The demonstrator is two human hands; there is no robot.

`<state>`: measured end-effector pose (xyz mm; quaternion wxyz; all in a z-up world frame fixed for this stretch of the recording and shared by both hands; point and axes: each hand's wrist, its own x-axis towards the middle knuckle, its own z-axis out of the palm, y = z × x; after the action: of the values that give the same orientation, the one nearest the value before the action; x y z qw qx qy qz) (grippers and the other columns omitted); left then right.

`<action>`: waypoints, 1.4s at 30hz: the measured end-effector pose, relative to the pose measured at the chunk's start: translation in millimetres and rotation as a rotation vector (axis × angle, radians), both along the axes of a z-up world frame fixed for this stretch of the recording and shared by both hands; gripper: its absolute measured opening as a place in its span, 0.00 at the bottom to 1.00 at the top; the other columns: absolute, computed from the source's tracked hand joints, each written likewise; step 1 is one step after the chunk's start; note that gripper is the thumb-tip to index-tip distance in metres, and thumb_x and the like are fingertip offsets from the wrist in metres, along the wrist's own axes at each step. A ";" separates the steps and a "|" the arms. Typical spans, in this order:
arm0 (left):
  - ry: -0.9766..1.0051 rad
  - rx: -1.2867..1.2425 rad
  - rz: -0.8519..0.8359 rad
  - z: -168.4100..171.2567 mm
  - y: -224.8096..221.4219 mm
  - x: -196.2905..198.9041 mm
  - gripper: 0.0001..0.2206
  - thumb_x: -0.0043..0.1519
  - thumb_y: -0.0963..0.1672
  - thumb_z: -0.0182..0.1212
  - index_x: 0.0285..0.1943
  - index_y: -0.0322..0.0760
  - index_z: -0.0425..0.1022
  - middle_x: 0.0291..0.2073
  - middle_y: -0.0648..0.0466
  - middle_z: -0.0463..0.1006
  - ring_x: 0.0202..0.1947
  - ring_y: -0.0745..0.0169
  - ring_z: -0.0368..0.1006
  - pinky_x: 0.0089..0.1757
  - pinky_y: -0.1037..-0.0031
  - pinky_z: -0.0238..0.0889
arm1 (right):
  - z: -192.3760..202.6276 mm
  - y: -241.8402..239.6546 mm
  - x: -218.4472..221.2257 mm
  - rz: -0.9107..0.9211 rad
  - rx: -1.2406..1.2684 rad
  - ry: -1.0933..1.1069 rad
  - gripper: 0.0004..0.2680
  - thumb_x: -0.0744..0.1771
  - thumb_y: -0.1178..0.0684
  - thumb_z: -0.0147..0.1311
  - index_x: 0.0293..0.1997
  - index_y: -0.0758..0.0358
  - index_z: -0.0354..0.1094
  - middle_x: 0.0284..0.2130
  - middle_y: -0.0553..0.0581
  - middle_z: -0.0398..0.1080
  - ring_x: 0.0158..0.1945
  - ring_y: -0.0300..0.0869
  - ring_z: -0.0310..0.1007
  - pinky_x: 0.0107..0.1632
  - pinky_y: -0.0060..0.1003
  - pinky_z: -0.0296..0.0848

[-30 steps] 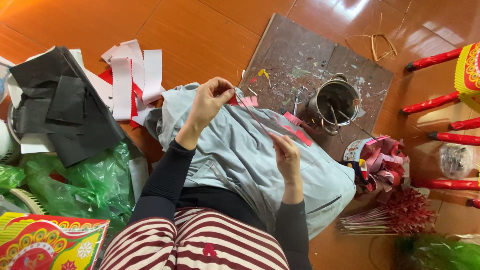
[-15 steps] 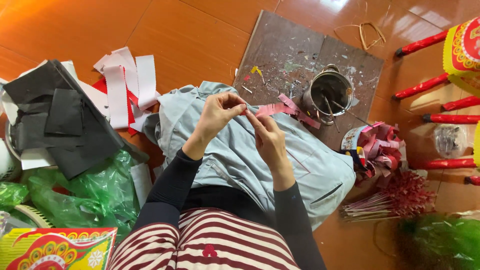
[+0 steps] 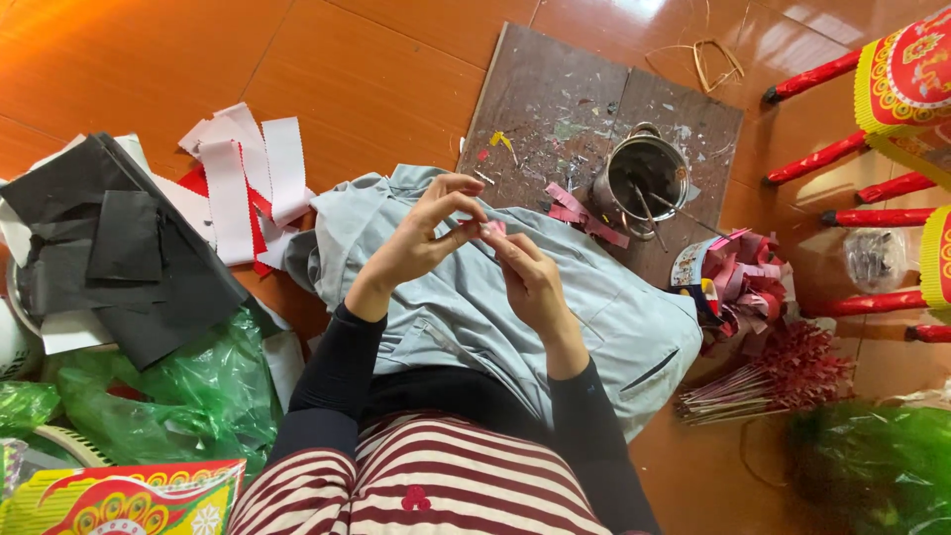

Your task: Assembling decorative paper flowers by sticking paper petals onto wooden rods using adhesive.

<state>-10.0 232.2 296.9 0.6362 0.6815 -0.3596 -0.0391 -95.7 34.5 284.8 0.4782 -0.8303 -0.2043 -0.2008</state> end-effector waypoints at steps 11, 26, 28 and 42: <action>0.441 -0.384 -0.189 -49.6 -8.6 0.7 0.04 0.67 0.38 0.64 0.48 0.31 0.76 0.54 0.50 0.75 0.53 0.67 0.71 0.56 0.74 0.67 | -17.4 6.9 -8.1 -0.039 0.045 0.036 0.16 0.68 0.71 0.51 0.61 0.62 0.70 0.42 0.59 0.74 0.43 0.45 0.76 0.47 0.34 0.74; 0.580 -0.473 -0.163 -43.6 -15.5 -0.7 0.04 0.66 0.37 0.63 0.46 0.27 0.79 0.41 0.51 0.82 0.41 0.65 0.79 0.47 0.74 0.75 | -20.4 11.1 -13.4 -0.109 0.204 0.146 0.21 0.67 0.70 0.41 0.66 0.62 0.68 0.36 0.55 0.72 0.34 0.37 0.71 0.39 0.30 0.75; 0.514 -0.428 -0.083 -41.7 -17.2 -0.4 0.04 0.66 0.37 0.62 0.46 0.27 0.78 0.40 0.51 0.82 0.42 0.67 0.79 0.47 0.74 0.75 | -11.6 15.7 -12.6 -0.143 0.174 0.049 0.14 0.71 0.67 0.47 0.64 0.61 0.68 0.40 0.57 0.77 0.28 0.34 0.70 0.32 0.29 0.72; 0.516 -0.406 0.042 -48.9 -27.4 5.0 0.06 0.67 0.38 0.63 0.49 0.25 0.78 0.42 0.49 0.83 0.44 0.68 0.78 0.49 0.77 0.73 | -23.7 11.3 -7.6 -0.073 0.385 0.323 0.12 0.74 0.63 0.44 0.64 0.63 0.69 0.34 0.55 0.77 0.22 0.29 0.61 0.25 0.25 0.61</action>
<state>-5.1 204.7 248.0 0.8298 0.5156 -0.1730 -0.1250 -103.3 45.9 261.1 0.6464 -0.7520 -0.0529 -0.1178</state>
